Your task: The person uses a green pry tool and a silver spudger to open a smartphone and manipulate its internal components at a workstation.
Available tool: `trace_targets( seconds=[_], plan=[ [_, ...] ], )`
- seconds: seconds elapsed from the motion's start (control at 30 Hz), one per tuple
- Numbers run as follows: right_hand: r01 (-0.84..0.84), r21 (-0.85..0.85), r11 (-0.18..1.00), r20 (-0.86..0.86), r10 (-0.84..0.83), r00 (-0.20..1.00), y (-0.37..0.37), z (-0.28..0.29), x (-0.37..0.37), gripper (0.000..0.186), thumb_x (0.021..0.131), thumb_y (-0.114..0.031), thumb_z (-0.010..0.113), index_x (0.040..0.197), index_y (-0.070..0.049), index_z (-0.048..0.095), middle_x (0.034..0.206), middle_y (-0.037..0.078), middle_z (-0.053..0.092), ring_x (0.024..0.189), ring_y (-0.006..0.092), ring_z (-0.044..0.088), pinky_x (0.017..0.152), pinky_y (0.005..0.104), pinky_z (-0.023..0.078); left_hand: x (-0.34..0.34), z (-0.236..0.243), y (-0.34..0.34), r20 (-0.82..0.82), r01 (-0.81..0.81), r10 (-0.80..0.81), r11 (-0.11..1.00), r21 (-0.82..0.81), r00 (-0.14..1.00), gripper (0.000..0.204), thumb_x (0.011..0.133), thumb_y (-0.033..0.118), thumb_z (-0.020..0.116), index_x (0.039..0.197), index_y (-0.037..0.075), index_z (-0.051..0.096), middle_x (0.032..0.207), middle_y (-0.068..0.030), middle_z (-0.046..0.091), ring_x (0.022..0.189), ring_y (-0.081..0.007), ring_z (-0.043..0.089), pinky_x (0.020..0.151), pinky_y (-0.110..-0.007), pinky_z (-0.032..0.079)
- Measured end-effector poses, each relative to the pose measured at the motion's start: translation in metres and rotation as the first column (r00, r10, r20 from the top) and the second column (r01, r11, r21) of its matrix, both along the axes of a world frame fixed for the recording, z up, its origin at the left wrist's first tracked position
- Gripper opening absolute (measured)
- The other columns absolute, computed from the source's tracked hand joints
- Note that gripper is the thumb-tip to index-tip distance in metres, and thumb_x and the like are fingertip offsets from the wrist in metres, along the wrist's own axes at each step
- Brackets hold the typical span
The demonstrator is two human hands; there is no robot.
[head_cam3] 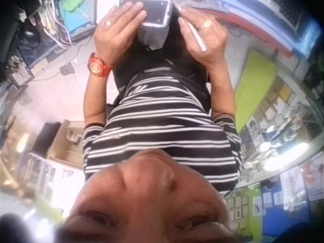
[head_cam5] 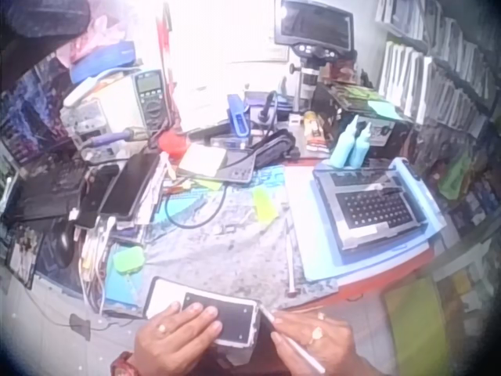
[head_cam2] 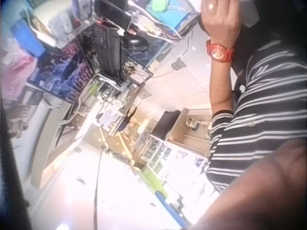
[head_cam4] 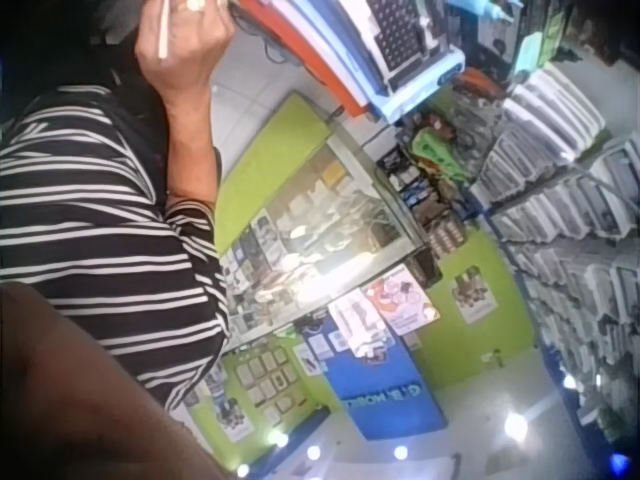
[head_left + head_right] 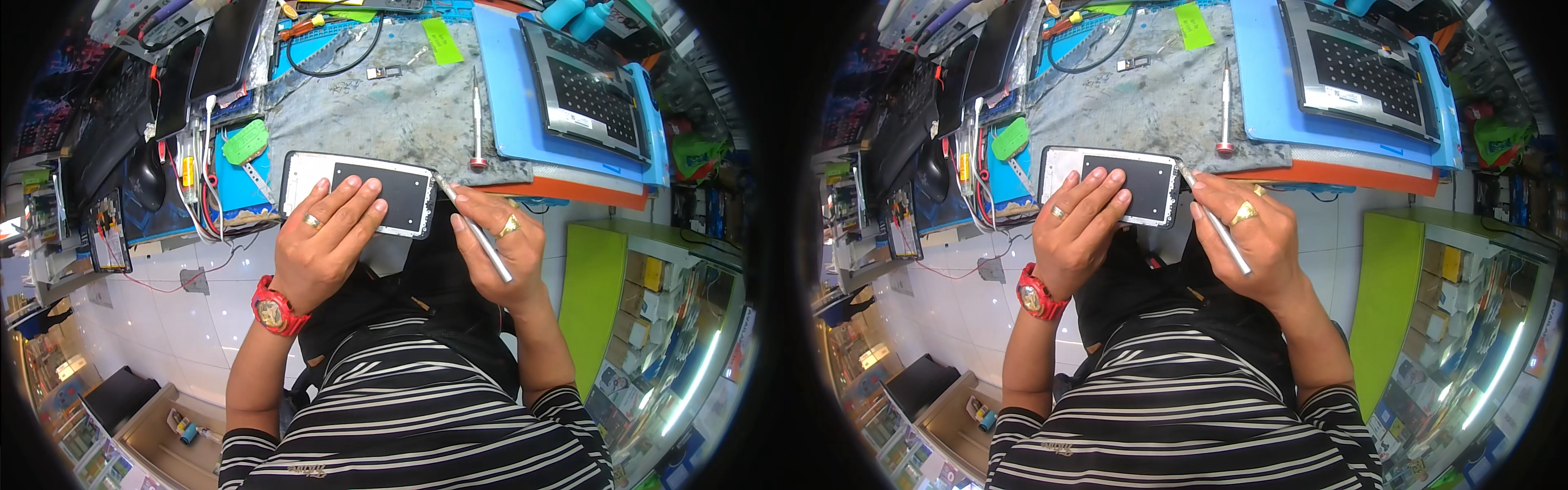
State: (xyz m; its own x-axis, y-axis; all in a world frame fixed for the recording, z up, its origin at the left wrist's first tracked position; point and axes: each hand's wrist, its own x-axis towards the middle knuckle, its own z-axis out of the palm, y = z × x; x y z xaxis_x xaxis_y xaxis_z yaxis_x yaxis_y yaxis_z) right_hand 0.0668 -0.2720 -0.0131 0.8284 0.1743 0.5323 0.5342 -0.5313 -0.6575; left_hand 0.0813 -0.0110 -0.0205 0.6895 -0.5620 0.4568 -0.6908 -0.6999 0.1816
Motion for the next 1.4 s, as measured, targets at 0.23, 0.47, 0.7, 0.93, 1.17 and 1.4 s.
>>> trace_targets(
  seconds=[0.23, 0.47, 0.7, 0.93, 1.17, 1.4],
  plan=[
    [-0.091, 0.143, 0.986, -0.183, 0.117, 0.976, -0.013, -0.001, 0.010, 0.020, 0.093, 0.008, 0.074, 0.112, 0.003, 0.075, 0.112, 0.021, 0.080, 0.096, 0.0256, 0.080, 0.086, 0.0337, 0.062, 0.002, 0.000, 0.002, 0.015, 0.012, -0.012, 1.000, 0.022, 1.000, 0.029, 0.090, 0.010, 0.072, 0.118, 0.011, 0.079, 0.134, -0.0054, 0.075, 0.128, -0.0236, 0.068, 0.108, -0.045, 0.055],
    [-0.113, 0.228, 0.967, -0.245, 0.169, 0.955, -0.018, -0.002, 0.014, 0.019, 0.094, 0.008, 0.073, 0.112, 0.004, 0.075, 0.112, 0.021, 0.080, 0.098, 0.0252, 0.080, 0.086, 0.0339, 0.063, 0.001, 0.002, 0.003, 0.000, 0.014, -0.014, 1.000, 0.025, 1.000, 0.029, 0.091, 0.009, 0.072, 0.119, 0.011, 0.079, 0.134, -0.0058, 0.075, 0.128, -0.0238, 0.068, 0.109, -0.045, 0.054],
    [-0.071, 0.306, 0.949, -0.290, 0.164, 0.943, -0.011, -0.004, 0.016, 0.017, 0.093, 0.005, 0.076, 0.110, 0.003, 0.077, 0.109, 0.020, 0.080, 0.096, 0.0247, 0.080, 0.085, 0.0328, 0.062, 0.002, 0.004, 0.002, -0.012, 0.026, -0.026, 1.000, 0.008, 1.000, 0.032, 0.087, 0.007, 0.076, 0.119, 0.010, 0.079, 0.133, -0.0074, 0.075, 0.127, -0.0256, 0.069, 0.110, -0.047, 0.054],
    [-0.094, 0.314, 0.945, -0.292, 0.190, 0.937, -0.017, -0.010, 0.011, 0.020, 0.095, 0.008, 0.072, 0.114, 0.003, 0.075, 0.115, 0.022, 0.079, 0.106, 0.0270, 0.078, 0.092, 0.0356, 0.062, 0.001, 0.006, 0.002, -0.041, 0.016, -0.016, 1.000, 0.004, 0.999, 0.035, 0.083, 0.005, 0.082, 0.117, 0.011, 0.079, 0.130, -0.0078, 0.076, 0.125, -0.0266, 0.071, 0.110, -0.047, 0.054],
    [-0.048, 0.312, 0.949, -0.254, 0.132, 0.958, -0.021, -0.017, 0.007, 0.018, 0.091, 0.002, 0.078, 0.110, 0.002, 0.076, 0.110, 0.021, 0.080, 0.100, 0.0273, 0.080, 0.089, 0.0349, 0.061, 0.003, 0.001, 0.003, -0.017, 0.029, -0.028, 1.000, 0.009, 0.999, 0.031, 0.090, 0.010, 0.071, 0.120, 0.010, 0.079, 0.134, -0.0056, 0.074, 0.128, -0.0246, 0.069, 0.108, -0.047, 0.055],
    [-0.041, 0.349, 0.936, -0.260, 0.139, 0.956, -0.017, -0.015, 0.009, 0.017, 0.092, 0.003, 0.077, 0.109, 0.003, 0.076, 0.109, 0.021, 0.080, 0.100, 0.0274, 0.080, 0.089, 0.0347, 0.062, 0.003, 0.004, 0.002, -0.030, 0.033, -0.033, 0.999, 0.002, 0.999, 0.035, 0.082, 0.006, 0.082, 0.117, 0.011, 0.080, 0.129, -0.0086, 0.076, 0.124, -0.0269, 0.071, 0.109, -0.047, 0.055]
  ],
)
